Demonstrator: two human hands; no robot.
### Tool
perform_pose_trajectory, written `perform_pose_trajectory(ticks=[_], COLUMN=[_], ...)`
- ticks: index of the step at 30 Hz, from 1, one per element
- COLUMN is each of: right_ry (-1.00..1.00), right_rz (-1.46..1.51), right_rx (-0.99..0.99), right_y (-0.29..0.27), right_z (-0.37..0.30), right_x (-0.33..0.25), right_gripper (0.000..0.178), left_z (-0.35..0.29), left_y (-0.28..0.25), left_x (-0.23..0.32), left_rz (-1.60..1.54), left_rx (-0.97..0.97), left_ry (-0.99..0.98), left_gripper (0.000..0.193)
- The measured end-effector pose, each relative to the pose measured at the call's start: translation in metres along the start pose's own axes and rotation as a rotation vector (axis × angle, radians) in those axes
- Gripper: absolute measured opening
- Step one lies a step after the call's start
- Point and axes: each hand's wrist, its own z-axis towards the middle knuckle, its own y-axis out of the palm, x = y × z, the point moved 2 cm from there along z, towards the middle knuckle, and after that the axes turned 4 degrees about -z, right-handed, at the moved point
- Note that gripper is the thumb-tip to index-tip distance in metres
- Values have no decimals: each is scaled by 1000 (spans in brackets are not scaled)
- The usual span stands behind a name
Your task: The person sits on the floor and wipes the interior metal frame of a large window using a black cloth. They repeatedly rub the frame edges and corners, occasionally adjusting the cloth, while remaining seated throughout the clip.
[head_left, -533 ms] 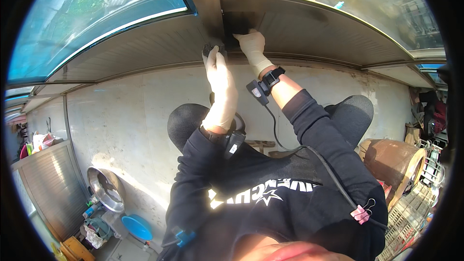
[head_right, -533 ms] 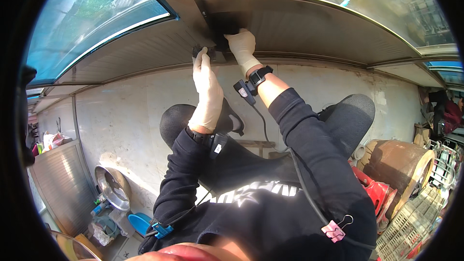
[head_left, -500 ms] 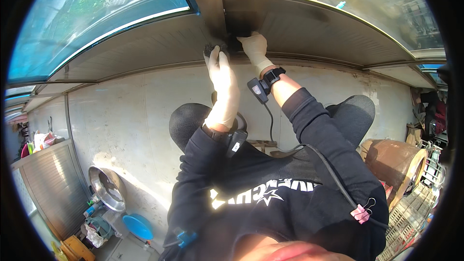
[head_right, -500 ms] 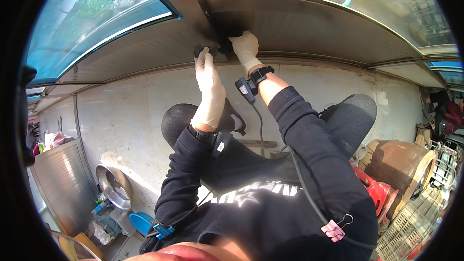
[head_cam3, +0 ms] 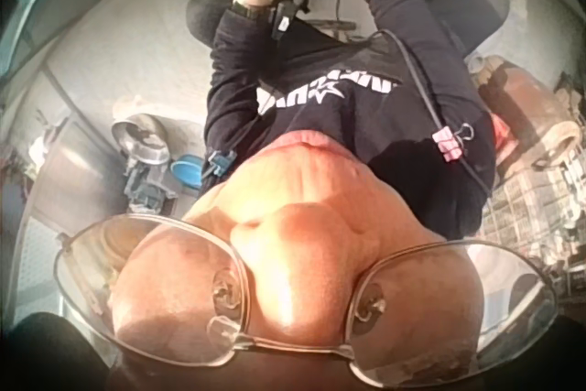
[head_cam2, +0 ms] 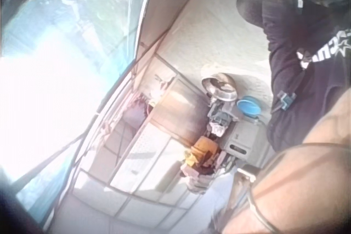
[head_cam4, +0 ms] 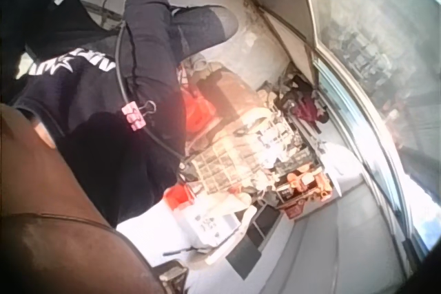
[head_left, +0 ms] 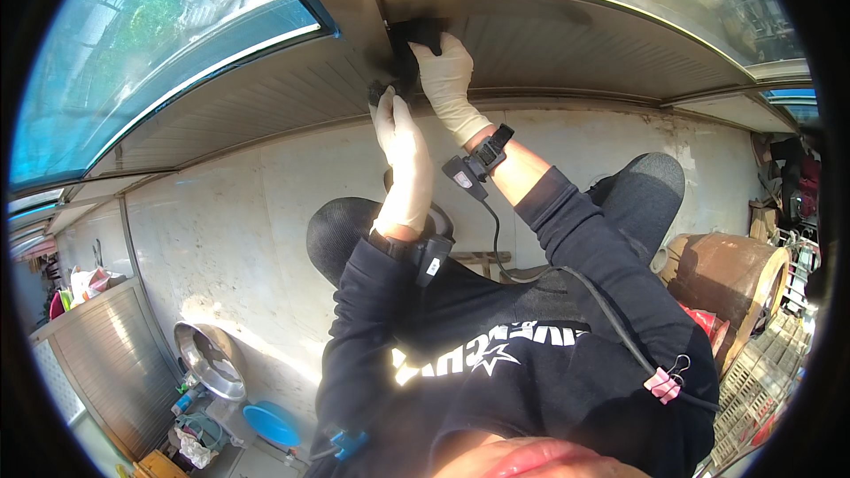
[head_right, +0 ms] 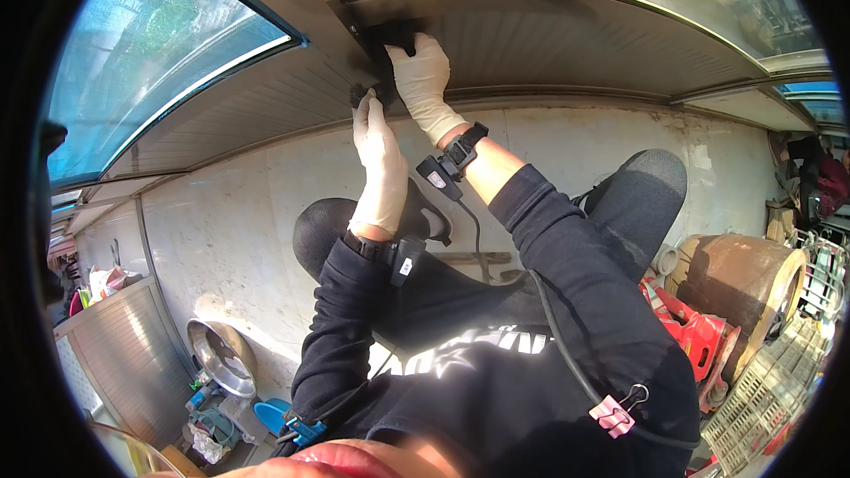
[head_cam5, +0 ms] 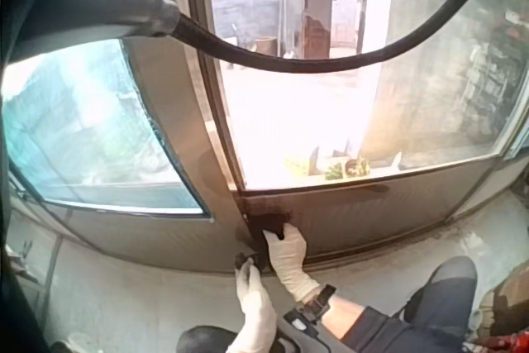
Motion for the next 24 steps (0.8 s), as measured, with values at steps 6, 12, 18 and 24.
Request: perform_pose_trajectory(ticks=[6,12,18,24], right_ry=[372,111,899,305], right_rz=[-185,-70,4,-178], right_rx=[-237,-96,-329,-317], right_y=[-20,-52,-29,-59], right_z=[4,15,40,39], right_x=[75,88,137,120], right_gripper=[49,50,53,59], left_z=[-2,-10,-9,-7], left_y=[-3,7,6,3], left_x=[-5,1,2,2], left_rz=[8,53,37,71], left_rx=[15,-68,-98,-79], left_ry=[-23,-75,-96,-99], left_gripper=[35,40,42,42])
